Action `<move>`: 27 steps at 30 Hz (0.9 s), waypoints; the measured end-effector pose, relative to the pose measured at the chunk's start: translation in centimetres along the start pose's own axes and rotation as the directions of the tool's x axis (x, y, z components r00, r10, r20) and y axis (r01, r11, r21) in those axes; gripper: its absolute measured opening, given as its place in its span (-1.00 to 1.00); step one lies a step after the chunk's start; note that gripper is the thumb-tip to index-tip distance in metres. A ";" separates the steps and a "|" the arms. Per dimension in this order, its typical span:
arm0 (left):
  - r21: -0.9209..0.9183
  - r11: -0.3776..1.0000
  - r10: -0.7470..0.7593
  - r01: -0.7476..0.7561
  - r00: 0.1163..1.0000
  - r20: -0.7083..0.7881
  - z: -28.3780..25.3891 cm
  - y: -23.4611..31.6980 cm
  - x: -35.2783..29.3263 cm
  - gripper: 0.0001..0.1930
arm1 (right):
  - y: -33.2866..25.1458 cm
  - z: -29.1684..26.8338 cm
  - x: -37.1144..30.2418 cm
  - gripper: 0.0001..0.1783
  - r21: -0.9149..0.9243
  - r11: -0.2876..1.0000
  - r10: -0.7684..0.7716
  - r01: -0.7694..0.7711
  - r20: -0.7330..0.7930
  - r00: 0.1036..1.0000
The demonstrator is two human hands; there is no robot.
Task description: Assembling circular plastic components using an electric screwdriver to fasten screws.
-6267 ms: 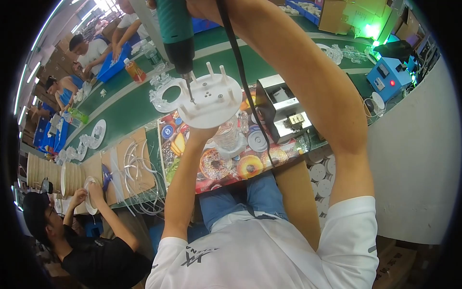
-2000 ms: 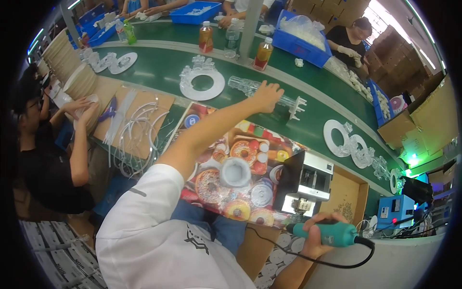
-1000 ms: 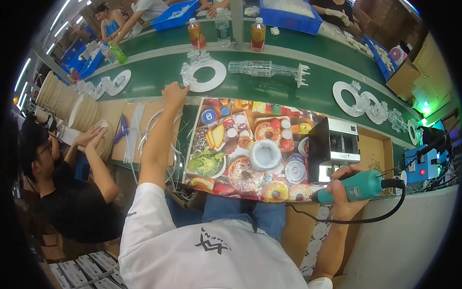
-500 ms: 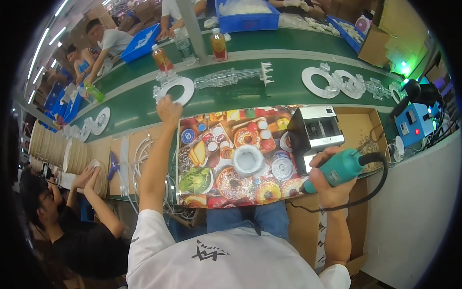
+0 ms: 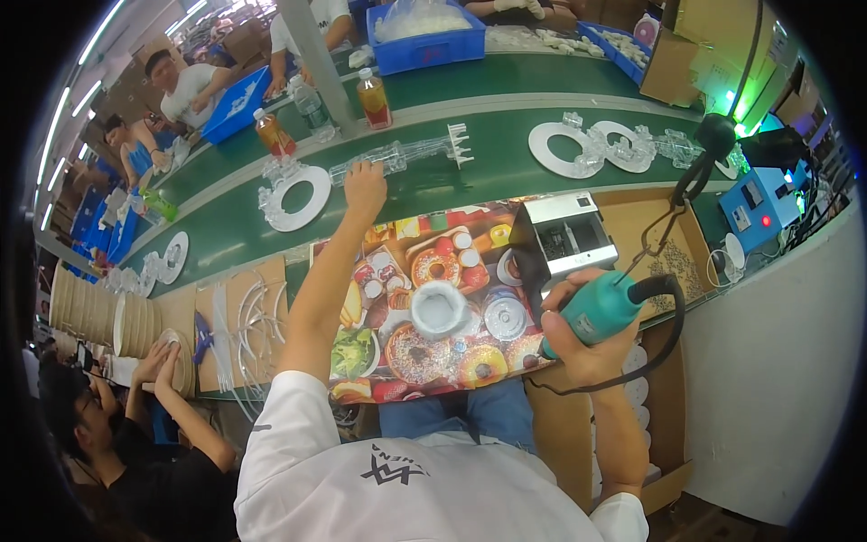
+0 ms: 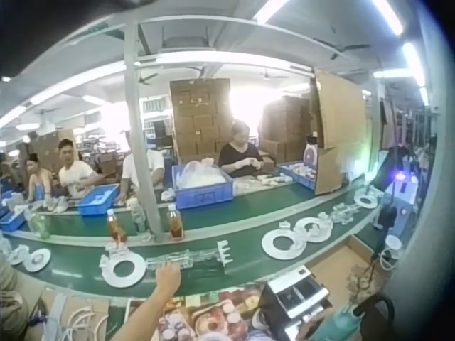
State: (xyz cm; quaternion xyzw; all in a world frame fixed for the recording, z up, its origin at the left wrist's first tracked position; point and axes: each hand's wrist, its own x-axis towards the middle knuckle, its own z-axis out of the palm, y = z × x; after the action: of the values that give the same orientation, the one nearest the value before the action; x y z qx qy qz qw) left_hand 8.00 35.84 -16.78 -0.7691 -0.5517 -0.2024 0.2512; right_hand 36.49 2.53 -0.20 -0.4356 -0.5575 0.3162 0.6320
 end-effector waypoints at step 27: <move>-0.022 0.998 -0.054 0.056 0.993 0.103 1.9 -3.0 1.7 -0.70 | 0.2 0.2 0.0 -0.45 0.030 1.000 0.000 0.000 -0.014 1.000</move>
State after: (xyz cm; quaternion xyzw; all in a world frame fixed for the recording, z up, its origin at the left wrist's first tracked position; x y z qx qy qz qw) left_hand 5.76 39.03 -16.82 -0.7661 -0.5822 -0.1765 0.2072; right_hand 36.31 2.63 -0.42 -0.4284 -0.5482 0.3214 0.6424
